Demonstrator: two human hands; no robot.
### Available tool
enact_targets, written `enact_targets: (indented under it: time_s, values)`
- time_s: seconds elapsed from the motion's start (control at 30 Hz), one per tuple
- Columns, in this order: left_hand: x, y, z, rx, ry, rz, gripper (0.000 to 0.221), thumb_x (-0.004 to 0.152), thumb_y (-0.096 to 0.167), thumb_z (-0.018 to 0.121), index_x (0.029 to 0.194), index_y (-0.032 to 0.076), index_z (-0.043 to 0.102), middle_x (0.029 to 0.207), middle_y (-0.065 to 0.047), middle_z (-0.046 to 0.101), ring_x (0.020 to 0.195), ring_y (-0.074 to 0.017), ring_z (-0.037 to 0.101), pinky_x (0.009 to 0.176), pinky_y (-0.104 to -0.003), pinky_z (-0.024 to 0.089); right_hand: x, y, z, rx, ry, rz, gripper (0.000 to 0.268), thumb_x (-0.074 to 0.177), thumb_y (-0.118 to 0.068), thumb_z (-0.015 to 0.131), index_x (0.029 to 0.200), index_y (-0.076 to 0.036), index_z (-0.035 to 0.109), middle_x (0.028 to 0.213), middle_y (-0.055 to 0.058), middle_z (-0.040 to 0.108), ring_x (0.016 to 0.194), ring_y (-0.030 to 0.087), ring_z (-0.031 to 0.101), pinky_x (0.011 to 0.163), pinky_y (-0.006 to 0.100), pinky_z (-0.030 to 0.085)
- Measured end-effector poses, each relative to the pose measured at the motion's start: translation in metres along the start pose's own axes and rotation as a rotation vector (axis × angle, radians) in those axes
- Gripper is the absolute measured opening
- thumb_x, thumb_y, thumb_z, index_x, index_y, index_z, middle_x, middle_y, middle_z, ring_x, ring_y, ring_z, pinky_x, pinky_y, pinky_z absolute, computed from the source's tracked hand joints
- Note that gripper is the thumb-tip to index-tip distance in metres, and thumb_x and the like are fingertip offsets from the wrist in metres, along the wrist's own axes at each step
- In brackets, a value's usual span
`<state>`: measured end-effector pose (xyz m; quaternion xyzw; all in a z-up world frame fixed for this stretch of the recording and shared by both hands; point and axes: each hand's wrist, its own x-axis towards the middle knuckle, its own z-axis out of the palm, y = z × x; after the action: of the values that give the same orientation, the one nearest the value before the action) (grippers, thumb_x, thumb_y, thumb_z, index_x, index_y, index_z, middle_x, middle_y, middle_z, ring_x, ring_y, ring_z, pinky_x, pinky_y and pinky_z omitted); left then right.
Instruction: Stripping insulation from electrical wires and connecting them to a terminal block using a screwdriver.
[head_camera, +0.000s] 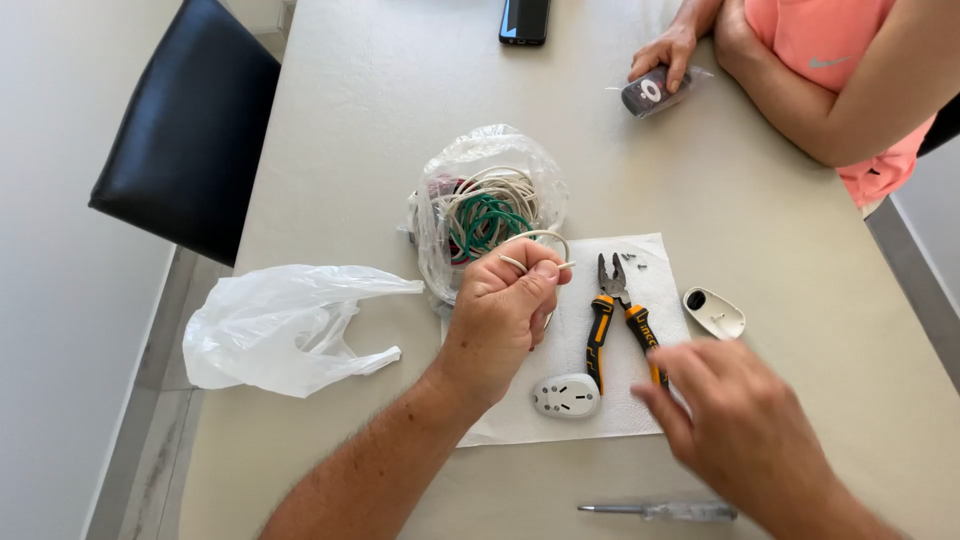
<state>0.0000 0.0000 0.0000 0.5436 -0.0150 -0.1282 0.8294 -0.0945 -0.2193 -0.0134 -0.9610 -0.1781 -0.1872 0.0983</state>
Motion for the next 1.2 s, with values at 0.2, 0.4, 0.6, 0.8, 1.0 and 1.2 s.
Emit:
enact_targets:
  time_s: [0.2,0.4,0.6,0.8,1.0,1.2]
  values:
    - [0.000,0.007,-0.001,-0.072,-0.019,0.086,0.018,0.102,0.007,0.051,0.094,-0.002,0.065,0.052,-0.002,0.039,0.036,-0.0046,0.035,0.036,-0.018,0.031,0.061,0.007,0.027,-0.375,-0.601,0.185,0.031,0.085,-0.047,0.067,0.097,-0.020,0.058,0.071,0.001,0.070,0.073,0.019,0.071,0.072,0.037,0.057]
    - [-0.003,0.017,-0.004,-0.130,0.004,0.105,0.015,0.101,0.005,0.051,0.095,-0.002,0.063,0.052,-0.005,0.042,0.034,-0.0085,0.041,0.037,-0.021,0.036,0.077,0.024,0.043,-0.222,-0.654,0.403,0.027,0.081,-0.039,0.064,0.093,-0.017,0.057,0.074,0.010,0.075,0.076,0.032,0.078,0.072,0.046,0.060]
    - [-0.008,0.024,0.003,-0.075,0.029,0.024,0.015,0.099,0.011,0.052,0.087,0.006,0.058,0.055,-0.007,0.051,0.037,-0.0137,0.038,0.036,-0.025,0.024,0.102,0.008,-0.034,0.161,-0.639,0.815,0.023,0.080,-0.027,0.062,0.102,-0.020,0.067,0.085,-0.003,0.075,0.084,0.020,0.064,0.077,0.034,0.046]
    - [-0.015,0.010,0.015,-0.045,-0.023,-0.001,0.017,0.104,0.012,0.050,0.089,0.006,0.055,0.061,-0.012,0.059,0.035,-0.0151,0.043,0.034,-0.024,0.028,0.048,0.042,0.001,1.351,-0.165,0.865,0.009,0.087,0.002,0.068,0.089,0.002,0.059,0.096,0.032,0.071,0.080,0.040,0.069,0.052,0.049,0.054]
    - [-0.022,0.005,0.024,-0.029,0.002,-0.082,0.016,0.105,0.017,0.050,0.092,0.008,0.051,0.078,-0.012,0.069,0.040,-0.0139,0.048,0.041,-0.024,0.033,0.023,0.023,0.032,1.874,-0.062,0.527,0.007,0.093,-0.005,0.065,0.098,-0.004,0.070,0.104,0.031,0.070,0.085,0.034,0.067,0.053,0.039,0.046]
    - [-0.028,0.006,0.024,-0.158,0.022,0.035,0.017,0.106,0.016,0.054,0.094,0.003,0.054,0.084,-0.017,0.072,0.045,-0.0198,0.055,0.049,-0.029,0.044,0.049,-0.025,-0.010,0.821,0.089,0.209,0.027,0.102,-0.023,0.047,0.094,-0.013,0.071,0.111,0.004,0.073,0.052,0.011,0.067,0.055,0.025,0.058]
